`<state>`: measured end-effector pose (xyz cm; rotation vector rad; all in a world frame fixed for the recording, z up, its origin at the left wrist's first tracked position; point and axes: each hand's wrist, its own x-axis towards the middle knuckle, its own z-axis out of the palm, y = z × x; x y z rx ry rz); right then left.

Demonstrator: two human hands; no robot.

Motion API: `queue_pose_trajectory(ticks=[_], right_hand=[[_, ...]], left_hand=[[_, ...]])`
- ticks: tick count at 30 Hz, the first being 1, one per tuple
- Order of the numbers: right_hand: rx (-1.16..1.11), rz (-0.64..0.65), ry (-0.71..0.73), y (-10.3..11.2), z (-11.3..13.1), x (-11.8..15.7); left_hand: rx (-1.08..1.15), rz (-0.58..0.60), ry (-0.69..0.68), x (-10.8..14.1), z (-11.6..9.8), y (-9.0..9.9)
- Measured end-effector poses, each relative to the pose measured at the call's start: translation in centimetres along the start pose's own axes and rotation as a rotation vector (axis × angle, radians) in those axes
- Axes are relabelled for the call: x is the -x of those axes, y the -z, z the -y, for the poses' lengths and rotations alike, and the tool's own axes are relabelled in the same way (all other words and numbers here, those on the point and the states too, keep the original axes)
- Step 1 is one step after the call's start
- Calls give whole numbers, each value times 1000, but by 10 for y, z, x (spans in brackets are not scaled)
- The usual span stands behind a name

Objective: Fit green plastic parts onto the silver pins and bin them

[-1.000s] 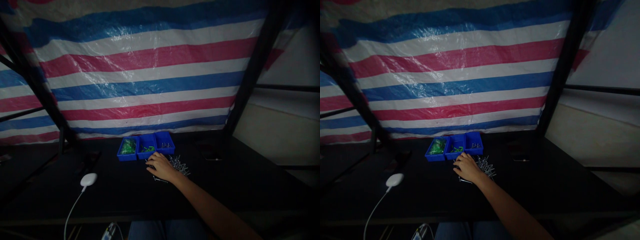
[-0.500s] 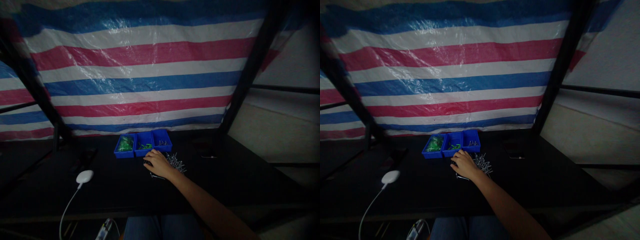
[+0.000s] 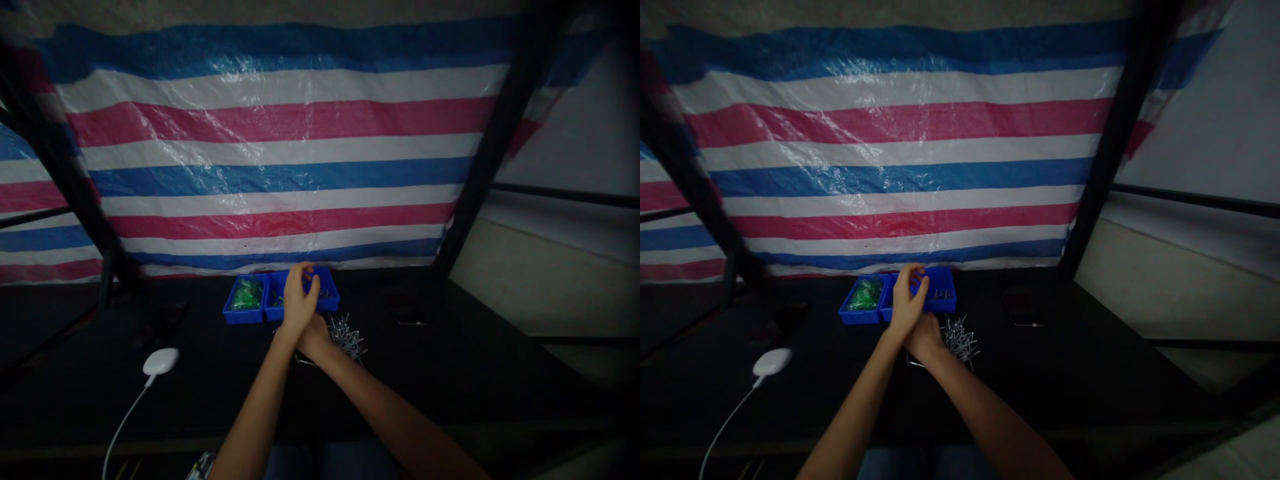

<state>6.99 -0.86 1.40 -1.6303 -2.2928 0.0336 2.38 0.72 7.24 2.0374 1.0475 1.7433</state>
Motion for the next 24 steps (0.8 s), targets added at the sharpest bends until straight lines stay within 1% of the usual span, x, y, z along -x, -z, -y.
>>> queue_pose_trajectory(ticks=[2, 4, 7, 9, 12, 16, 20, 24], right_hand=[[3, -13, -16, -1, 0, -1], [-8, -23, 4, -1, -2, 0], [-38, -18, 81, 0, -6, 3], [-47, -13, 116, 1, -9, 4], [-67, -18, 131, 3, -13, 5], [-162, -43, 122, 5, -21, 6], [-275, -131, 81, 7, -31, 4], [-384, -216, 74, 9, -44, 0]], left_hand=[[39, 140, 104, -6, 27, 10], [49, 154, 164, -4, 46, 20], [111, 116, 207, 6, 60, 29], [171, 100, 240, 12, 62, 31], [235, 110, 268, 15, 62, 28], [234, 146, 274, 17, 61, 24], [200, 161, 274, 20, 58, 23], [142, 101, 261, 21, 58, 24]])
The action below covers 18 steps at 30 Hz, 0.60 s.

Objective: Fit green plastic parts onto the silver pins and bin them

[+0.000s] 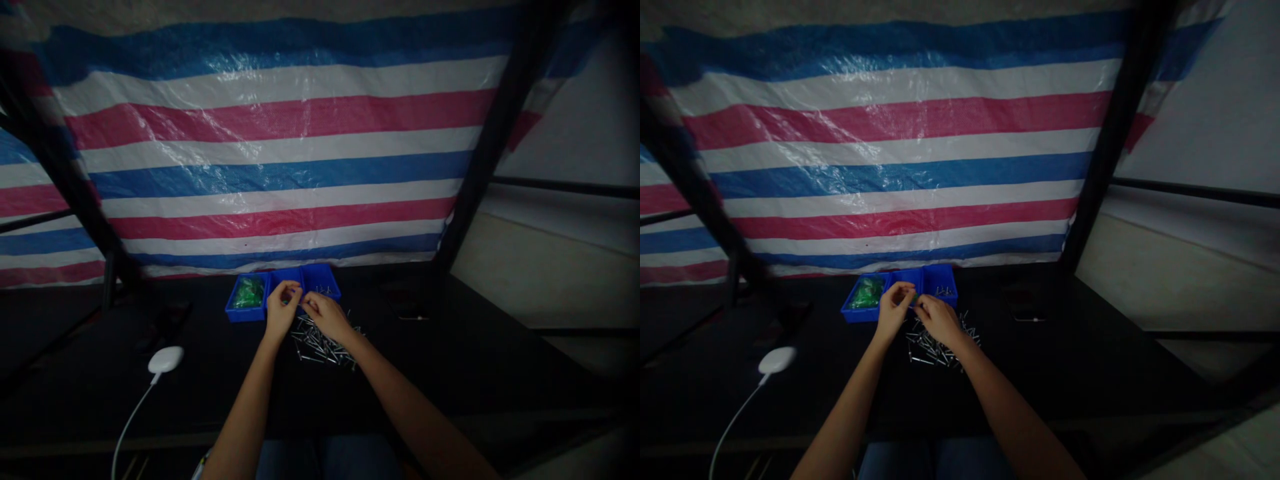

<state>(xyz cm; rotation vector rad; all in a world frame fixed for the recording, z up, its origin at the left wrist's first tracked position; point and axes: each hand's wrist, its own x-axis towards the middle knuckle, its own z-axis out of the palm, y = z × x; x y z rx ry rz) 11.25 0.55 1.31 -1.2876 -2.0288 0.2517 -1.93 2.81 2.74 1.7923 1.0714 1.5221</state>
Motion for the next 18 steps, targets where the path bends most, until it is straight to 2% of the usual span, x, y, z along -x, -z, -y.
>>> queue_pose_trajectory(ticks=[4, 10, 14, 18], right_hand=[[-53, -85, 13, 8, -11, -3], [-45, -108, -10, 17, -16, -2], [-119, -140, -32, 14, -22, -3], [-330, -219, -108, 11, -32, -8]], left_hand=[[-25, 3, -40, 1, -1, 0], [-136, 126, -126, 4, -2, -3], [-131, 134, -97, 5, 1, -3], [-70, 114, -32, 2, 6, -2]])
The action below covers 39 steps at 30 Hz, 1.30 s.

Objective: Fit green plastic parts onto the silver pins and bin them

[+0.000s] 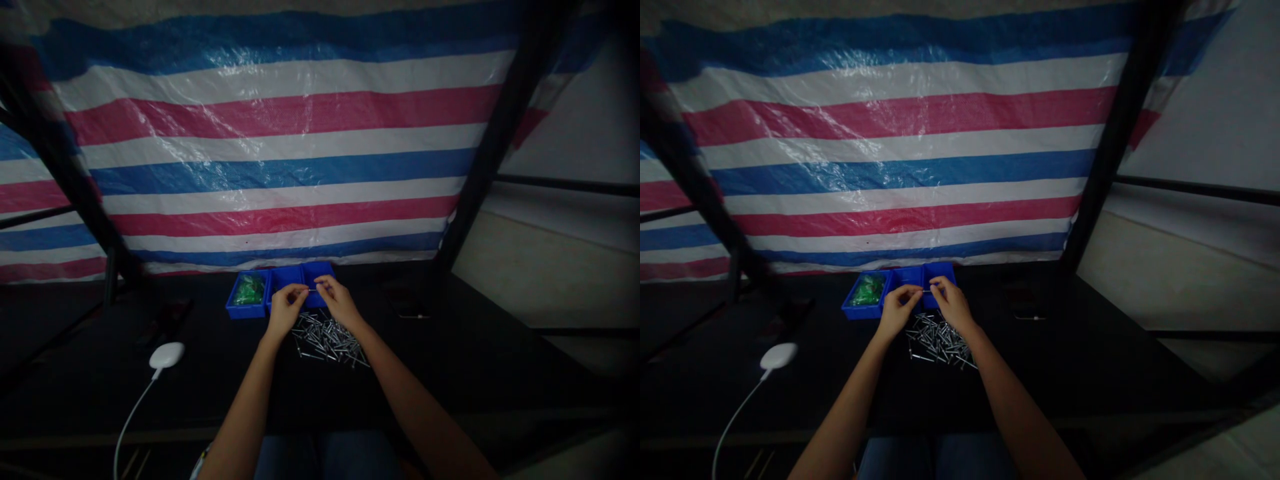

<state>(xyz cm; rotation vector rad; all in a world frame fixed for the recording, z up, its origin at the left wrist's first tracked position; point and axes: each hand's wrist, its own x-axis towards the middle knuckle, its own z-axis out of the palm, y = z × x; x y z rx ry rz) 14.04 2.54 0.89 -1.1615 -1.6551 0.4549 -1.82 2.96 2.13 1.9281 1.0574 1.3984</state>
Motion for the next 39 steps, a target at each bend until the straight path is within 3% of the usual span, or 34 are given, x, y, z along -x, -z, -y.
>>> queue_pose_trajectory(ticks=[5, 11, 23, 27, 31, 39], right_hand=[[-267, -94, -92, 4, -4, -7], [-431, -18, -151, 2, 0, -8], [-395, 92, -158, -3, -9, -7], [-450, 225, -207, -6, -6, -4], [-471, 362, -228, -8, -1, -1], [-466, 412, -262, -9, 2, 1]], left_hand=[[179, -15, 80, -4, 7, -1], [200, 1, 87, -3, 9, -4], [145, -69, 57, -2, 7, -3], [141, -92, 49, -3, 7, -2], [165, -44, 48, -3, 7, -3], [158, 1, 84, -2, 4, -3]])
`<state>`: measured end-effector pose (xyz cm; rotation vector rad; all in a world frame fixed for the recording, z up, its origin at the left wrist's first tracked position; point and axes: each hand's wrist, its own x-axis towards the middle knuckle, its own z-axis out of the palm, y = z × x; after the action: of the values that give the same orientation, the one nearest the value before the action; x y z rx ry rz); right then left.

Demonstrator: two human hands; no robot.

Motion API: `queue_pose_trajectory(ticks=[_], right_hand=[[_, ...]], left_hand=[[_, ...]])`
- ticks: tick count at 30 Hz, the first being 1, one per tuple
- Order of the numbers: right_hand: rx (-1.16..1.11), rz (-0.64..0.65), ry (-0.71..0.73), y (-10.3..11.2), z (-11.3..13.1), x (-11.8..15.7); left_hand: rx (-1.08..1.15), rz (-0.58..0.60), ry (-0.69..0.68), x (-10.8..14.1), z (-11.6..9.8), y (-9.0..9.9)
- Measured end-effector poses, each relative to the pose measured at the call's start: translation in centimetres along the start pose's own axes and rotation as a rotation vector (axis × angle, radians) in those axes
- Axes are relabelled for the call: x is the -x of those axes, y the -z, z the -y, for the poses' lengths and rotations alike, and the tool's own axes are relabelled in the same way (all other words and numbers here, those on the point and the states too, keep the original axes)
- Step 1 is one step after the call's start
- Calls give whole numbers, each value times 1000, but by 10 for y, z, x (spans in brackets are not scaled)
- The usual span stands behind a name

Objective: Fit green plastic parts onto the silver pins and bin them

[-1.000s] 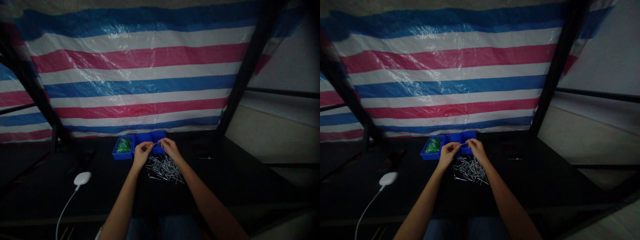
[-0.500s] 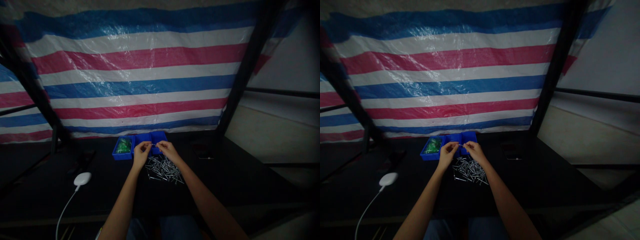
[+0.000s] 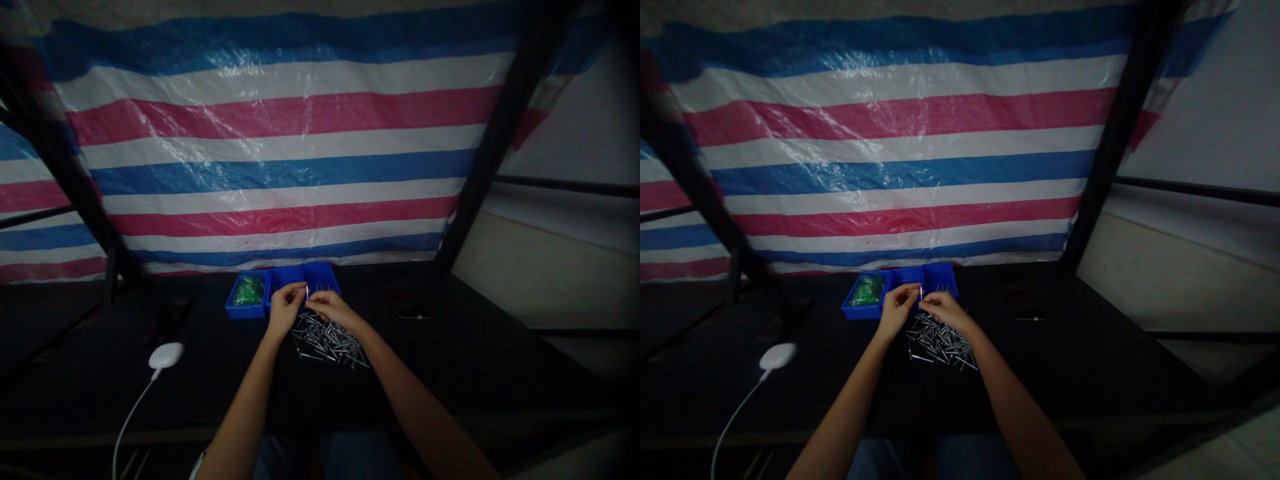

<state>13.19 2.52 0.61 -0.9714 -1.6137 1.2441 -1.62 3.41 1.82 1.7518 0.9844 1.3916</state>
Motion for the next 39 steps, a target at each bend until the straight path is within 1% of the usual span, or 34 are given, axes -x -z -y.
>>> queue_pose_trajectory(ticks=[5, 11, 16, 19, 22, 29, 31, 35, 39], right_hand=[[-3, -7, -2, 1, -2, -1], [-37, -17, -32, 0, 1, 1], [-92, -39, -61, 1, -1, 0], [-129, -59, -57, 3, -5, -2], [-165, -109, -42, 5, -6, -3], [-316, -228, -17, 11, 8, 2], [-370, -247, -8, 13, 10, 3], [-438, -264, 27, 16, 10, 2], [-450, -269, 56, 16, 13, 3]], left_hand=[[1, 7, -15, 1, -2, 1], [10, 24, -35, 2, -7, -1], [-23, 66, -47, 4, -9, -2], [-73, 82, -59, 5, -10, -2], [-129, 75, -117, 5, -15, -2], [-368, 53, -200, 11, -24, -5], [-431, 83, -221, 13, -24, -5], [-506, 180, -257, 16, -20, -7], [-527, 208, -269, 17, -17, -9]])
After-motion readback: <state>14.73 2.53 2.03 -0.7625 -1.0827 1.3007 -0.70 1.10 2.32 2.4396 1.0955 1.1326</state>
